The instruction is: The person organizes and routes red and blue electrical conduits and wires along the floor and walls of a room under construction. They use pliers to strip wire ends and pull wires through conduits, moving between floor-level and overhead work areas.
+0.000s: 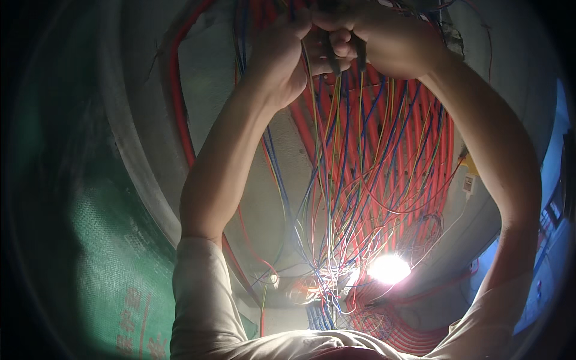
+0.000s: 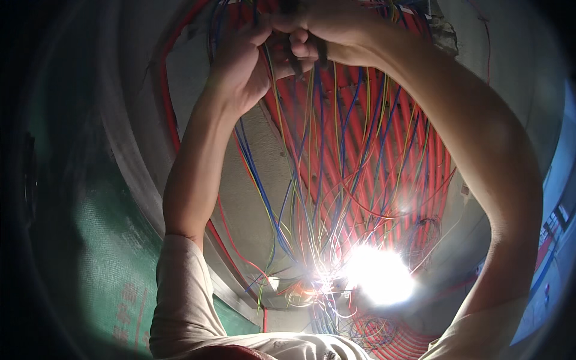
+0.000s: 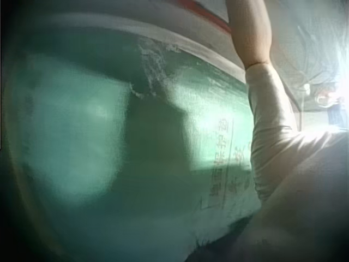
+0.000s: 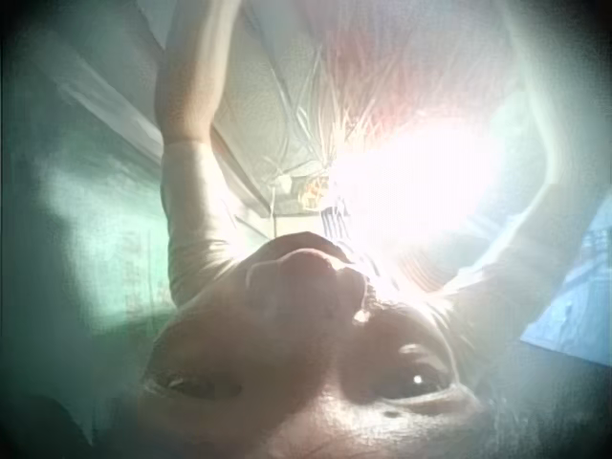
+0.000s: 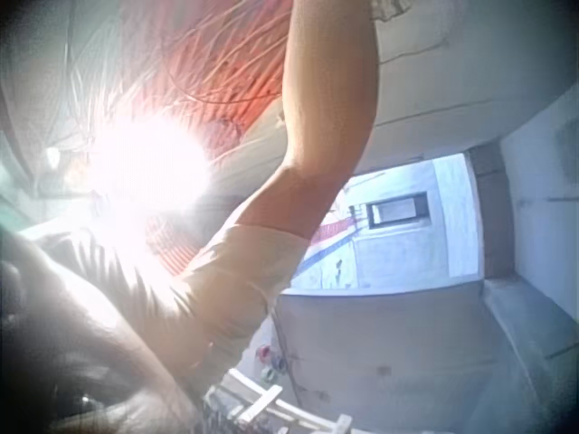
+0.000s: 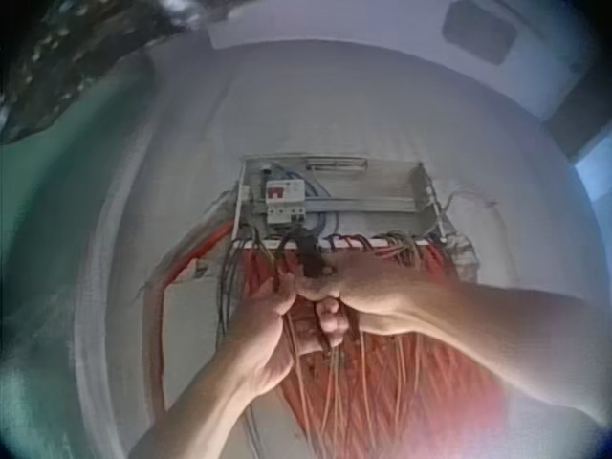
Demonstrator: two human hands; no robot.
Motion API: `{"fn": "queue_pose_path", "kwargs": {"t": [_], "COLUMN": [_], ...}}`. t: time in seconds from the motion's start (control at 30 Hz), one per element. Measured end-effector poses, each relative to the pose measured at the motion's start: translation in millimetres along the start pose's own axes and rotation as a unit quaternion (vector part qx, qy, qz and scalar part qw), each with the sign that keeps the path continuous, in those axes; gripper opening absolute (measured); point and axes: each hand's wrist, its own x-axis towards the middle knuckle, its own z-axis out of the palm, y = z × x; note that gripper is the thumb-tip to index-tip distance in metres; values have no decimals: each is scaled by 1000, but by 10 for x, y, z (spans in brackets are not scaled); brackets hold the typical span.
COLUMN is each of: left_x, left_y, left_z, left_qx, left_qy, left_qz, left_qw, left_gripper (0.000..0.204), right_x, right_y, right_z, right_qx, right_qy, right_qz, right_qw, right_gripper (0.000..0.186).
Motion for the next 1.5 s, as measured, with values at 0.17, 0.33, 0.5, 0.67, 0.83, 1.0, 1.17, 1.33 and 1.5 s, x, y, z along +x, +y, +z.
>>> {"fn": "queue_pose_path", "kwargs": {"t": [0.17, 0.33, 0.5, 0.67, 0.83, 1.0, 1.17, 1.33, 1.5], "left_x": [86, -72, 253, 605, 611, 681, 468, -1171, -1114], "left_y": [-182, 22, 105, 461, -288, -943, -1124, -2214, -1593], "left_z": [-425, -487, -536, -653, -705, -472, -490, -69, 397], "left_qx": [75, 155, 241, 237, 522, 351, 539, 455, 206], "left_qy": [38, 42, 63, -4, 163, 228, 241, 160, 224], "left_qz": [77, 0, 23, 0, 374, 345, 422, 375, 259], "left_qw": [993, 987, 968, 972, 749, 840, 688, 792, 917], "left_gripper": [20, 27, 18, 26, 12, 12, 7, 14, 7], "right_x": [141, -112, -203, -305, -278, -400, -473, -619, -701], "right_y": [225, 79, -24, -29, -160, -354, -283, -433, -189], "right_z": [-153, 31, -24, -287, -169, 35, -55, -253, -468], "right_qx": [-15, -175, -156, -118, -139, -253, -9, 86, 38], "right_qy": [-115, -31, 5, -36, 129, 265, 258, 261, 276], "right_qz": [-87, -44, -37, -93, -120, -69, -121, -207, -297], "right_qw": [989, 983, 987, 988, 974, 928, 958, 939, 914], "right_gripper": [19, 30, 44, 54, 35, 24, 25, 24, 19]}}
